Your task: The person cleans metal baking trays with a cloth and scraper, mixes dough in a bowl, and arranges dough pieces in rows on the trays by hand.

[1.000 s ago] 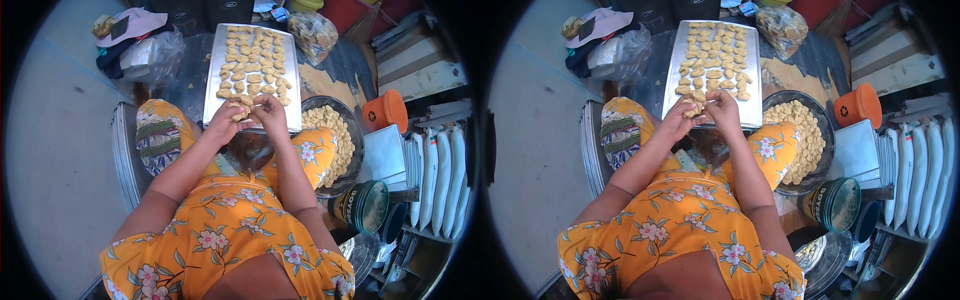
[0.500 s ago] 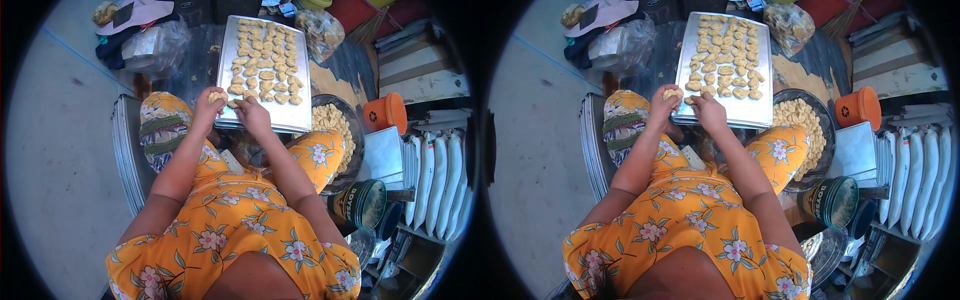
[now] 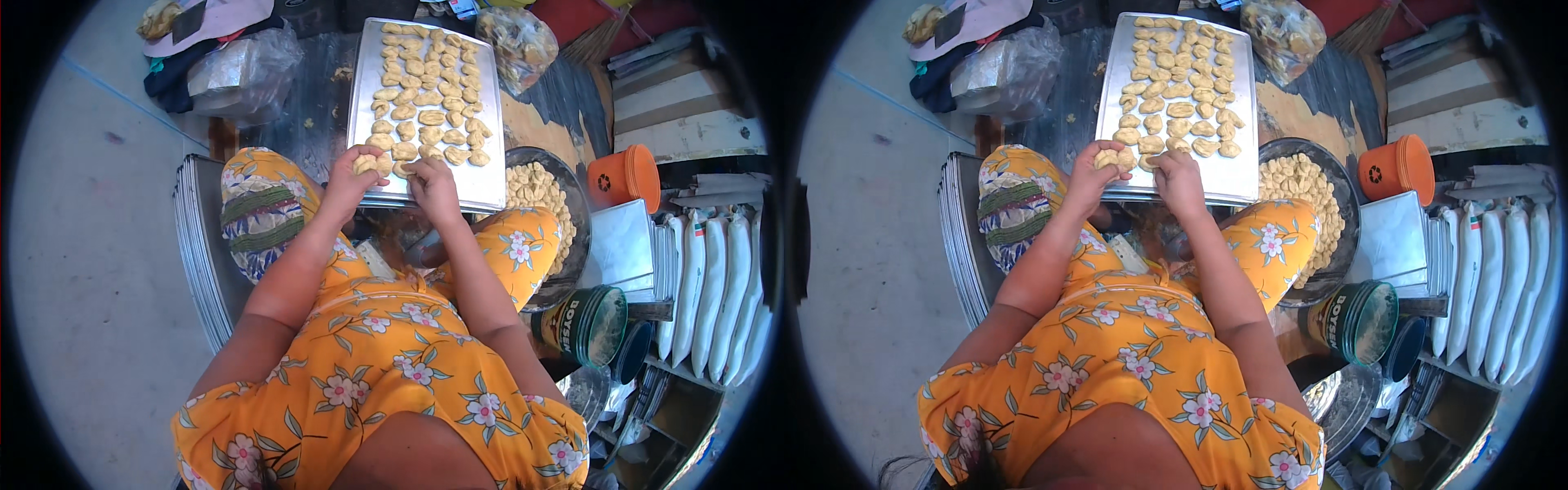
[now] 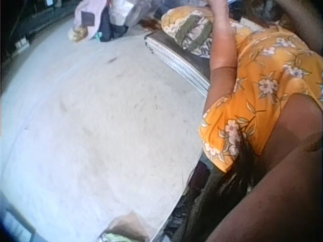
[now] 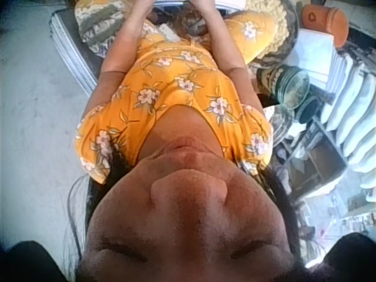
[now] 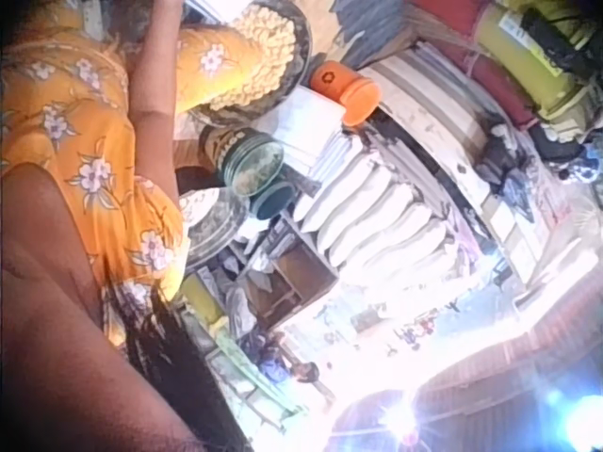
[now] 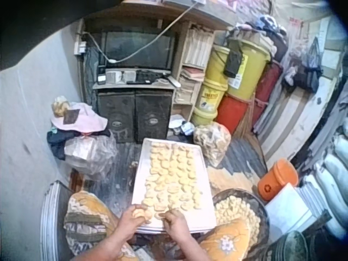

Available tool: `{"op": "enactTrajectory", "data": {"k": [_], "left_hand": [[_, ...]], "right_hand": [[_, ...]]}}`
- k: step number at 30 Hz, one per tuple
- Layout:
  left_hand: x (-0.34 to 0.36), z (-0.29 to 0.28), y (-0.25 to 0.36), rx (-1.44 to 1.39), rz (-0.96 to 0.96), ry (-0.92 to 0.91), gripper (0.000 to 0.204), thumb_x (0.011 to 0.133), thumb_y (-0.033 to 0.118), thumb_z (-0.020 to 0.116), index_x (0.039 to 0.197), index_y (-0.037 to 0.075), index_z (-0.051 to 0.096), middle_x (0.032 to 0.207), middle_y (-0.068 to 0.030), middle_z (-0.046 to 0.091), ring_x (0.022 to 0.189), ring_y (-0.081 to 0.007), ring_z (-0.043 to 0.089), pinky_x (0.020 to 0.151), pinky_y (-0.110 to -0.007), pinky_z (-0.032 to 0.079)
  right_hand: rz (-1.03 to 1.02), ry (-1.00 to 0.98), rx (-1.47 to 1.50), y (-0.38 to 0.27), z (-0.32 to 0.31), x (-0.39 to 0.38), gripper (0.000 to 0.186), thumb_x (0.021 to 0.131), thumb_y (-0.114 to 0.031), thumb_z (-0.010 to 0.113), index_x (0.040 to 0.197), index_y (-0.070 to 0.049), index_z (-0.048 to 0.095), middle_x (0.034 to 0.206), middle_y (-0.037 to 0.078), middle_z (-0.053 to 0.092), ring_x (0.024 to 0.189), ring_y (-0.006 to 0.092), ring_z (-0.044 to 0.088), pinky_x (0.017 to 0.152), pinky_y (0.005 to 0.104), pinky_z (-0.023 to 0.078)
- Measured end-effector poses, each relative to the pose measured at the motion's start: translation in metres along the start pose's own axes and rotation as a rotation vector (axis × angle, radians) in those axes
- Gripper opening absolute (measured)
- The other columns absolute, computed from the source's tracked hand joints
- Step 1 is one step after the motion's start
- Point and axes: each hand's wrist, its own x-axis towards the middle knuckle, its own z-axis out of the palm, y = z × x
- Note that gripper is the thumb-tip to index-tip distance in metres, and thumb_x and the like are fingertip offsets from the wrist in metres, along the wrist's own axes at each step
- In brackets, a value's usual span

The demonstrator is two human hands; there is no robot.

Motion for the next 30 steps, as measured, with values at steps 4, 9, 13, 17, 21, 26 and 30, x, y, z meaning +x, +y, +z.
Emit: {"op": "enactTrajectory", "data": {"k": [4,9,13,17,21,26,30], "left_hand": [[-0.003,0.003,-0.003,-0.148,-0.049,-0.065,0.037,0.08,-0.011,0.054,0.115,0.0,0.056,0.112,-0.0109,0.059,0.097,-0.0207,0.065,0.082,-0.034,0.059],[-0.009,0.015,0.005,-0.346,-0.131,-0.177,0.041,0.082,-0.009,0.052,0.122,0.0,0.051,0.112,-0.0143,0.059,0.096,-0.0236,0.065,0.09,-0.039,0.057],[-0.009,0.018,0.008,-0.353,-0.165,-0.114,0.034,0.092,0.002,0.051,0.126,0.002,0.05,0.112,-0.016,0.059,0.093,-0.0251,0.066,0.085,-0.038,0.057],[-0.005,0.019,0.002,-0.369,-0.21,-0.1,0.029,0.099,0.02,0.052,0.125,0.008,0.052,0.107,-0.0114,0.059,0.086,-0.0219,0.062,0.073,-0.034,0.053],[-0.003,0.039,-0.001,-0.527,-0.219,-0.164,0.034,0.1,0.03,0.049,0.128,0.009,0.05,0.115,-0.0119,0.054,0.093,-0.0211,0.056,0.079,-0.036,0.048],[-0.003,0.07,0.004,-0.492,-0.233,-0.125,0.034,0.098,0.018,0.052,0.13,0.007,0.048,0.118,-0.0112,0.053,0.098,-0.0224,0.059,0.09,-0.041,0.05],[0.001,0.08,0.004,-0.221,-0.214,-0.047,0.038,0.093,0.002,0.059,0.128,0.004,0.046,0.117,-0.0116,0.054,0.103,-0.0216,0.061,0.089,-0.039,0.055]], "right_hand": [[-0.104,0.111,0.176,-0.035,-0.01,0.003,0.028,0.076,0.0,0.066,0.103,-0.006,0.07,0.098,0.012,0.064,0.095,0.0297,0.06,0.084,0.0375,0.049],[0.009,0.077,0.418,-0.019,-0.015,0.001,0.031,0.079,-0.004,0.073,0.109,-0.005,0.066,0.099,0.01,0.065,0.091,0.0212,0.062,0.083,0.032,0.049],[0.344,0.341,0.296,0.012,-0.025,-0.001,0.027,0.077,-0.017,0.079,0.1,-0.007,0.07,0.099,0.008,0.066,0.091,0.022,0.061,0.083,0.035,0.048],[0.092,0.309,-0.36,0.023,-0.019,-0.012,0.032,0.077,-0.032,0.077,0.101,-0.011,0.073,0.095,0.011,0.064,0.096,0.0292,0.055,0.089,0.0427,0.041],[0.107,0.282,-0.229,0.013,-0.025,-0.011,0.027,0.078,-0.026,0.076,0.1,-0.01,0.073,0.097,0.011,0.065,0.096,0.0291,0.056,0.086,0.0429,0.043],[0.239,0.124,0.126,0.041,-0.023,-0.013,0.034,0.08,-0.009,0.068,0.114,-0.007,0.068,0.1,0.011,0.064,0.099,0.0296,0.059,0.087,0.0378,0.047],[0.048,0.2,0.385,0.007,-0.05,-0.014,0.043,0.079,-0.002,0.066,0.122,-0.007,0.064,0.106,0.01,0.061,0.099,0.0234,0.06,0.088,0.0325,0.048]]}}
